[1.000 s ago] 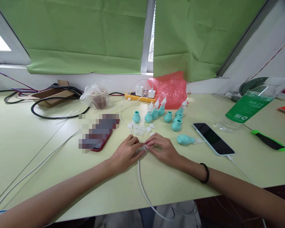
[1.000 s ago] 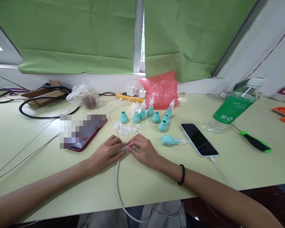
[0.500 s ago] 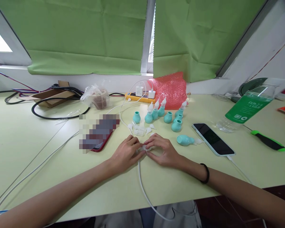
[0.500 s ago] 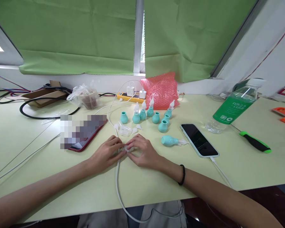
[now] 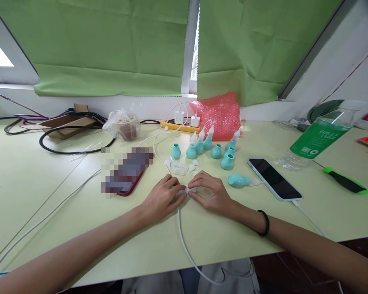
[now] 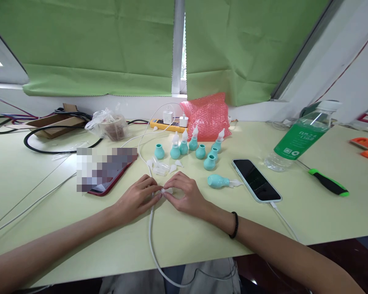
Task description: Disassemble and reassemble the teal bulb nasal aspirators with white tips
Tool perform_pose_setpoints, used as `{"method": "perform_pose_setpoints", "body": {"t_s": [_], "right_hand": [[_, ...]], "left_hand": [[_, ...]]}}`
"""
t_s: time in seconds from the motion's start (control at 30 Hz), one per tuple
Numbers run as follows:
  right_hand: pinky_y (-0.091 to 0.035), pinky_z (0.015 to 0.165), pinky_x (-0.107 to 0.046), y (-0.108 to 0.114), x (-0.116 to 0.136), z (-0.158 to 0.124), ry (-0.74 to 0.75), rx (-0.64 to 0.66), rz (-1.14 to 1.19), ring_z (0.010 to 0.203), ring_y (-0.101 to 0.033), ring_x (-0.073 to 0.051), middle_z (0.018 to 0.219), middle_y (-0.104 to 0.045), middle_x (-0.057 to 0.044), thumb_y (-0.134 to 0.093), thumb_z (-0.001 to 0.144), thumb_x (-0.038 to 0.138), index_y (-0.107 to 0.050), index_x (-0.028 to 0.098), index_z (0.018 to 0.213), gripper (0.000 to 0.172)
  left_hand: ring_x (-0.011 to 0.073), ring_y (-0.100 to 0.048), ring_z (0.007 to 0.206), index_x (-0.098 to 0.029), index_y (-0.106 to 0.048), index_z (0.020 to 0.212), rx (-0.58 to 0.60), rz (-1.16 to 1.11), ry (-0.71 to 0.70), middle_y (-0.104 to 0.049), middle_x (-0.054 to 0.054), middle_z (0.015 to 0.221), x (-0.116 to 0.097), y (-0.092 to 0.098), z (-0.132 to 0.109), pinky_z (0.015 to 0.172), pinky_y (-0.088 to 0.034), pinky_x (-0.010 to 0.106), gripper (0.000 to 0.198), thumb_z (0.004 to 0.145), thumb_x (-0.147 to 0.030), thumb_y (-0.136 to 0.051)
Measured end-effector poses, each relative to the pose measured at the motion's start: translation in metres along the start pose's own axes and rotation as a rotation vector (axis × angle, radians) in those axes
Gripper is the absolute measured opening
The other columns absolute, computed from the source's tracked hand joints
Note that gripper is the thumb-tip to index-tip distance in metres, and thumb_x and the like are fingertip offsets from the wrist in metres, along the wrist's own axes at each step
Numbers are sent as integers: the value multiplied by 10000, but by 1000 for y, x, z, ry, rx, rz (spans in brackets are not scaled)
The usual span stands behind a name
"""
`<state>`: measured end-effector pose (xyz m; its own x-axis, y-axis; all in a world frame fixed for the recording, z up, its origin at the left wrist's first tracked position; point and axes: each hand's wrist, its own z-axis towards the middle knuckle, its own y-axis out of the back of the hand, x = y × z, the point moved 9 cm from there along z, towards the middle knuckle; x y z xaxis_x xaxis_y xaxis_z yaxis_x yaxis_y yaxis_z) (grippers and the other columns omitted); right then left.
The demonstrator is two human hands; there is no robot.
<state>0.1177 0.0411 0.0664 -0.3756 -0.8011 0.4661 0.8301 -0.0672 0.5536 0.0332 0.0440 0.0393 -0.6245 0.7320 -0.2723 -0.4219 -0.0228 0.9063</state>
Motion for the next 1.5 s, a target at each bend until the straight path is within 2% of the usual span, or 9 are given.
{"method": "perform_pose_setpoints", "body": {"t_s": [0.43,0.83,1.03,1.5], "right_hand": [[-485,635,-300,-1,0,1,-12,13,3,683,-538,-147,701,-609,-35,-579,704,183,-609,199,719,37],[-487,629,-292,-1,3,0,5,8,21,687,-539,-144,709,-604,-36,-570,692,143,-608,198,753,90],[-488,625,-289,-1,4,0,24,16,25,703,-535,-142,753,-597,-37,-578,690,155,-631,220,804,142],[-485,624,-295,-2,5,-1,63,13,15,710,-520,-141,756,-591,-47,-577,701,147,-641,213,793,130]], "left_hand": [[190,-443,785,-139,-573,945,-23,25,-27,-531,85,792,-3,2,1,684,-425,329,277,846,-279,-354],[191,-440,784,-136,-566,949,-23,34,-31,-535,87,807,-4,3,0,687,-425,328,275,847,-275,-352],[186,-443,771,-142,-570,890,-36,41,-45,-534,81,791,-5,2,0,695,-423,327,245,843,-265,-363],[189,-441,786,-143,-565,916,-24,45,-39,-538,83,804,-4,0,0,699,-425,333,254,847,-264,-353]]}}
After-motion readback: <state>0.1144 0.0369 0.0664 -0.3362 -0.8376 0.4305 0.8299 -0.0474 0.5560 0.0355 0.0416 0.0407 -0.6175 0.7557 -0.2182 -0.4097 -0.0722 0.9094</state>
